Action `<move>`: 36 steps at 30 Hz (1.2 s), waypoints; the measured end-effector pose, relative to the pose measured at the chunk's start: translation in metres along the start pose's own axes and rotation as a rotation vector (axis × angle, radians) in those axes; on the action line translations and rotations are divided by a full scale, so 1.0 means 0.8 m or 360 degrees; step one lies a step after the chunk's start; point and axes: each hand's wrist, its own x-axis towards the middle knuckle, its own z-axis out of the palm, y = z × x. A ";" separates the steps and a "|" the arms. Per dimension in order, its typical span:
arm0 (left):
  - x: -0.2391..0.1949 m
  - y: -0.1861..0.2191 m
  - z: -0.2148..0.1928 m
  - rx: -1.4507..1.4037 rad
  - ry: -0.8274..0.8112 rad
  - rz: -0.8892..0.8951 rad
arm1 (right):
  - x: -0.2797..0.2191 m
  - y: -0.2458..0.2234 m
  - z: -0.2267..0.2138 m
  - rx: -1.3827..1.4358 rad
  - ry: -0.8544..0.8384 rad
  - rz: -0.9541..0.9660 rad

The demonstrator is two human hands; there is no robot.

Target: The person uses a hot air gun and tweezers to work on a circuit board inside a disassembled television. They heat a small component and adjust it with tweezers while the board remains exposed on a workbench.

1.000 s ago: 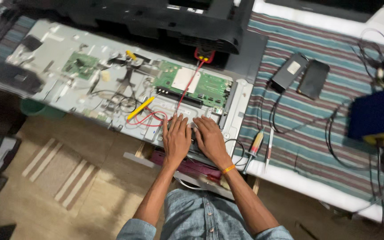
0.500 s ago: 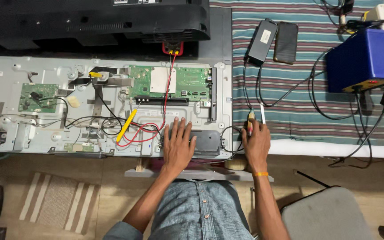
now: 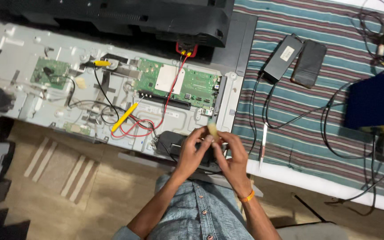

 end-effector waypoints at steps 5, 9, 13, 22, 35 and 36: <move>0.017 -0.015 0.022 -0.1166 0.0079 -0.0520 | 0.021 -0.008 -0.012 0.0354 -0.0242 0.0288; 0.056 -0.025 0.034 -0.1473 0.0108 -0.0936 | 0.033 0.003 -0.026 0.0687 -0.0308 0.0207; 0.105 -0.039 0.040 -0.1330 -0.0001 -0.1052 | 0.041 0.015 0.001 0.0735 -0.0175 0.0273; 0.161 -0.097 0.006 -0.1226 -0.0525 -0.1166 | 0.064 0.033 0.090 0.0135 0.0376 0.0364; 0.189 -0.121 -0.017 -0.1246 -0.0705 -0.1103 | 0.085 0.038 0.132 0.0168 0.0590 0.0530; 0.190 -0.119 -0.017 -0.1241 -0.0702 -0.1109 | 0.087 0.038 0.132 0.0187 0.0589 0.0531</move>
